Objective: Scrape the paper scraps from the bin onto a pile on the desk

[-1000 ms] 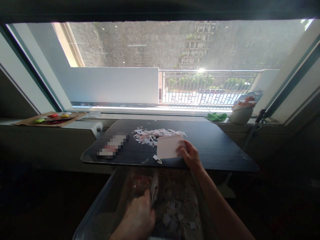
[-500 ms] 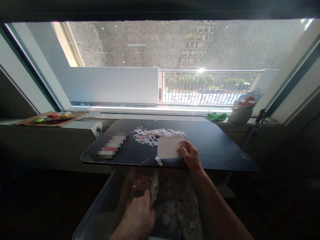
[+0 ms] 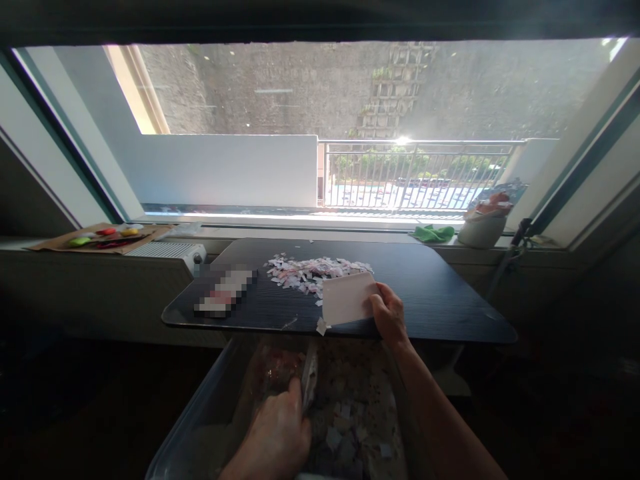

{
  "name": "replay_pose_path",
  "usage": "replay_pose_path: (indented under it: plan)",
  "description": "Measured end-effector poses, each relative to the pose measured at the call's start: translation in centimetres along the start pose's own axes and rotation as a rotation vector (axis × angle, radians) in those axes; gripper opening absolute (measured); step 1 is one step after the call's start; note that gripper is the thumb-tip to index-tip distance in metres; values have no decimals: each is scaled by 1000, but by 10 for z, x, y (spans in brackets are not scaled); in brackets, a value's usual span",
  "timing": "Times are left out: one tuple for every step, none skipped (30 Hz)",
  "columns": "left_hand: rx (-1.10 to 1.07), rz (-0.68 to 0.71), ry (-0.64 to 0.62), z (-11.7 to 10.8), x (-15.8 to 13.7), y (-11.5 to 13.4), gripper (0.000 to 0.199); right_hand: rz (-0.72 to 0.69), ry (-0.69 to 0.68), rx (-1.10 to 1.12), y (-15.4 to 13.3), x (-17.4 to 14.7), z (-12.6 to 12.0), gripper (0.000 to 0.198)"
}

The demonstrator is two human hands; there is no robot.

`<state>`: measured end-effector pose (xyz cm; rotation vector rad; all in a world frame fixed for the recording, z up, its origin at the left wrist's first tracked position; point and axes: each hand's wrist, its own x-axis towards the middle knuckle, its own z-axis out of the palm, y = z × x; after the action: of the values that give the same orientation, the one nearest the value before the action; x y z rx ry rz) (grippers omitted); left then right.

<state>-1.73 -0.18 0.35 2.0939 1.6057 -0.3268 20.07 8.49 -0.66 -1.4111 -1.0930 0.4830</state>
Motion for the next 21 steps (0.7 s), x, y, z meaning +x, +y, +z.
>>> replay_pose_path:
  plan:
    - [-1,-2,-5,-1,0,0,34,5,5,5,0,0,0,26]
    - [1,-3,-8,-1,0,0,34,9,9,5,-1,0,-1,26]
    - [2,0,-8,-1,0,1,34,12,9,-2,-2,0,-1,27]
    - [4,0,-9,-1,0,1,34,11,5,-17,-3,1,-1,27]
    - [4,-1,-9,-1,0,0,34,6,-5,-41,-3,1,-1,27]
    - [3,2,-5,0,0,0,34,-2,-21,-67,-4,1,-1,27]
    - [3,6,0,1,1,0,35,-10,-39,-90,-5,2,-1,27]
    - [4,10,12,2,1,-1,35,-17,-60,-104,-5,3,-1,27]
    - [8,17,25,4,1,-1,35,-23,-84,-107,-5,3,-1,27]
    - [13,23,36,5,2,-2,36,-26,-108,-100,-5,4,-1,27]
    - [19,31,48,5,2,-2,35,-27,-131,-85,-4,4,-1,28]
    - [24,33,55,6,2,-2,35,-28,-149,-66,-4,4,-1,28]
    - [26,35,57,6,2,-3,35,-29,-160,-46,-2,4,-1,28]
    - [24,37,56,6,2,-3,36,-30,-166,-27,-1,5,-2,28]
    - [23,36,54,6,2,-3,37,-30,-168,-9,0,5,-2,28]
    - [22,34,51,6,2,-3,37,-28,-174,9,1,5,-3,28]
    - [21,32,48,6,2,-3,38,-23,-180,25,2,5,-3,27]
    - [19,33,50,7,3,-4,38,-16,-183,41,3,5,-3,27]
    - [17,35,59,8,3,-4,39,-7,-175,59,3,5,-3,26]
    - [15,37,69,9,4,-5,39,2,-153,75,3,5,-3,26]
    - [10,40,77,10,4,-5,39,13,-119,87,3,4,-3,25]
